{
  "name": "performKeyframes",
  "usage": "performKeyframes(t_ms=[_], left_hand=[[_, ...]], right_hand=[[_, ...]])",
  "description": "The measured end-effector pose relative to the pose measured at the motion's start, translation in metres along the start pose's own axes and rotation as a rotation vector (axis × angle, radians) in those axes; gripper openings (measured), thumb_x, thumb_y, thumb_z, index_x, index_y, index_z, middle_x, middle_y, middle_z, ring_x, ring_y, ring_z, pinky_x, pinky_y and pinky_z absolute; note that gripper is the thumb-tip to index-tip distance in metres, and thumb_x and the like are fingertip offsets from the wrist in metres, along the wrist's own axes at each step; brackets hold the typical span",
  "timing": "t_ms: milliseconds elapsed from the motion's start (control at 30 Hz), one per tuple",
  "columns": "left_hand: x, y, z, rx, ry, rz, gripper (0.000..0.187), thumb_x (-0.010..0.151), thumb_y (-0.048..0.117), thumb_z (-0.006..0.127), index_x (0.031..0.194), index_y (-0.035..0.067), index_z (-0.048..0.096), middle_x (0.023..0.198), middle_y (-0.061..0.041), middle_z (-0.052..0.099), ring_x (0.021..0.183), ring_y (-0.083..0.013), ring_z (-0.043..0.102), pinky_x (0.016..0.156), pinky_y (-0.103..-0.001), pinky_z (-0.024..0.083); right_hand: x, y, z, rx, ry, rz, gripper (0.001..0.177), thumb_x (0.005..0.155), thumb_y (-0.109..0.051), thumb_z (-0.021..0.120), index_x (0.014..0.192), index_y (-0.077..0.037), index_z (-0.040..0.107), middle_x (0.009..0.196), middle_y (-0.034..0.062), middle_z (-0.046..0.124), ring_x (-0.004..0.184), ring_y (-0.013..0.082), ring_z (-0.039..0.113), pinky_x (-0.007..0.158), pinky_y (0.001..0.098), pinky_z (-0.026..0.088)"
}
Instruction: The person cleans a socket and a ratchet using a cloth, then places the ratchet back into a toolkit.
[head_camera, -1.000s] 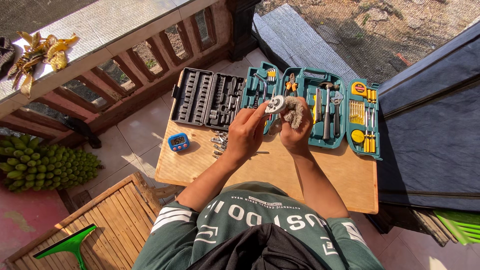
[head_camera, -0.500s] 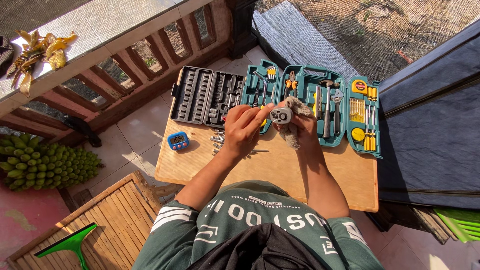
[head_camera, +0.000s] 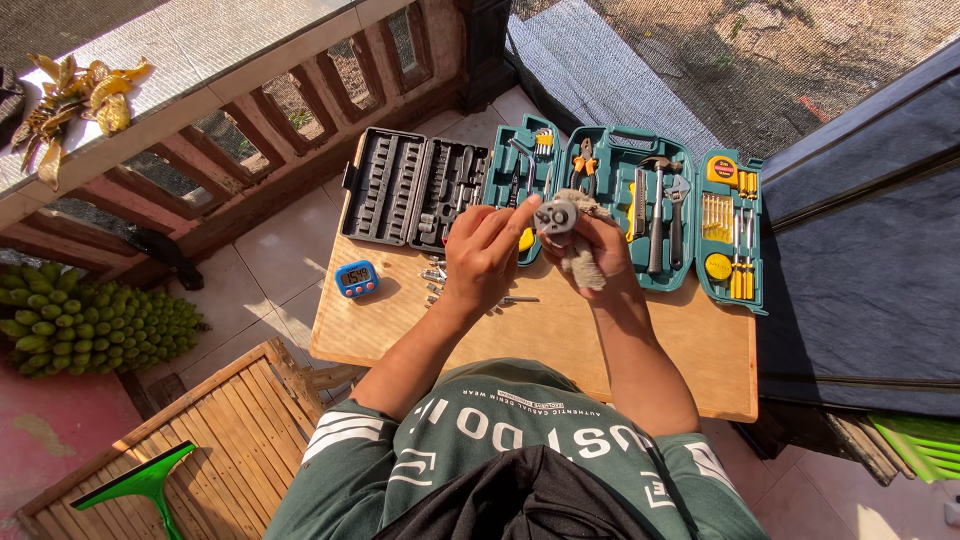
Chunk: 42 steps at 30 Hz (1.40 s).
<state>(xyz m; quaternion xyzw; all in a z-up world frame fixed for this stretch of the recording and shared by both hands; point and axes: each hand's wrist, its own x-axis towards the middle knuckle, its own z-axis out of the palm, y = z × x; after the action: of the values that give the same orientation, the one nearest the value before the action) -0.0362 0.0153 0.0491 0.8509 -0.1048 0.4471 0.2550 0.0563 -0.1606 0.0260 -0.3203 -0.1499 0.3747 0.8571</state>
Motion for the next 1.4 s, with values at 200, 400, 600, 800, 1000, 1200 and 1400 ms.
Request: performKeyframes(t_ms=[200,400,600,800,1000,1200,1400], left_hand=[[-0.005,-0.002,0.019,-0.394,-0.076,-0.363,0.036,0.101,0.007,0.068,0.137,0.008,0.066,0.085,-0.009,0.065,0.073,-0.0199,0.060,0.066,-0.031,0.049],[-0.026,-0.008,0.043,-0.852,-0.179,-0.673,0.027,0.105,0.016,0.063,0.130,0.006,0.070,0.087,-0.001,0.054,0.069,-0.0066,0.050,0.059,-0.024,0.044],[-0.063,-0.028,0.095,-1.383,0.070,-1.106,0.030,0.111,0.019,0.061,0.121,-0.009,0.068,0.105,-0.002,0.052,0.060,-0.0149,0.050,0.046,-0.029,0.039],[-0.077,-0.068,0.114,-1.665,0.527,-1.144,0.034,0.111,0.020,0.054,0.132,-0.005,0.063,0.122,-0.011,0.066,0.097,-0.0144,0.064,0.083,-0.031,0.053],[-0.078,-0.092,0.106,-1.670,0.588,-1.112,0.039,0.110,0.026,0.052,0.130,-0.007,0.061,0.121,-0.016,0.070,0.116,-0.0248,0.067,0.105,-0.039,0.051],[-0.077,-0.086,0.097,-1.717,0.520,-1.074,0.035,0.111,0.024,0.055,0.126,-0.007,0.062,0.118,-0.016,0.070,0.116,-0.0273,0.067,0.106,-0.042,0.053],[-0.072,-0.074,0.084,-1.683,0.385,-1.116,0.035,0.109,0.026,0.056,0.124,-0.004,0.065,0.118,-0.014,0.070,0.114,-0.0224,0.068,0.099,-0.036,0.054]], right_hand=[[0.013,0.021,0.010,-0.290,0.293,-0.411,0.031,0.104,-0.020,0.064,0.129,-0.003,0.062,0.106,0.0062,0.070,0.093,0.0144,0.068,0.082,0.0310,0.059],[0.018,0.050,-0.001,-0.619,0.202,-0.529,0.036,0.110,-0.023,0.063,0.137,0.000,0.060,0.126,0.0104,0.071,0.119,0.0170,0.067,0.109,0.0322,0.053],[0.017,0.061,0.012,-1.253,0.414,-0.438,0.048,0.103,-0.022,0.065,0.145,0.000,0.052,0.120,0.0122,0.072,0.109,0.0215,0.069,0.095,0.0321,0.055],[0.019,0.079,0.026,-1.499,0.141,-0.588,0.048,0.098,-0.004,0.068,0.145,-0.001,0.056,0.147,0.0220,0.058,0.134,0.0382,0.060,0.110,0.0378,0.048],[0.020,0.088,0.000,-1.245,0.189,-0.320,0.044,0.095,-0.001,0.073,0.137,-0.002,0.060,0.132,0.0118,0.070,0.120,0.0207,0.069,0.102,0.0320,0.053],[0.025,0.094,-0.029,-0.402,0.241,-0.049,0.039,0.095,0.000,0.072,0.133,-0.003,0.063,0.121,0.0050,0.070,0.107,0.0110,0.069,0.095,0.0253,0.057],[0.020,0.079,-0.033,-0.161,0.288,0.233,0.023,0.102,-0.019,0.071,0.118,-0.004,0.064,0.088,0.0059,0.068,0.063,0.0148,0.064,0.050,0.0259,0.049]])
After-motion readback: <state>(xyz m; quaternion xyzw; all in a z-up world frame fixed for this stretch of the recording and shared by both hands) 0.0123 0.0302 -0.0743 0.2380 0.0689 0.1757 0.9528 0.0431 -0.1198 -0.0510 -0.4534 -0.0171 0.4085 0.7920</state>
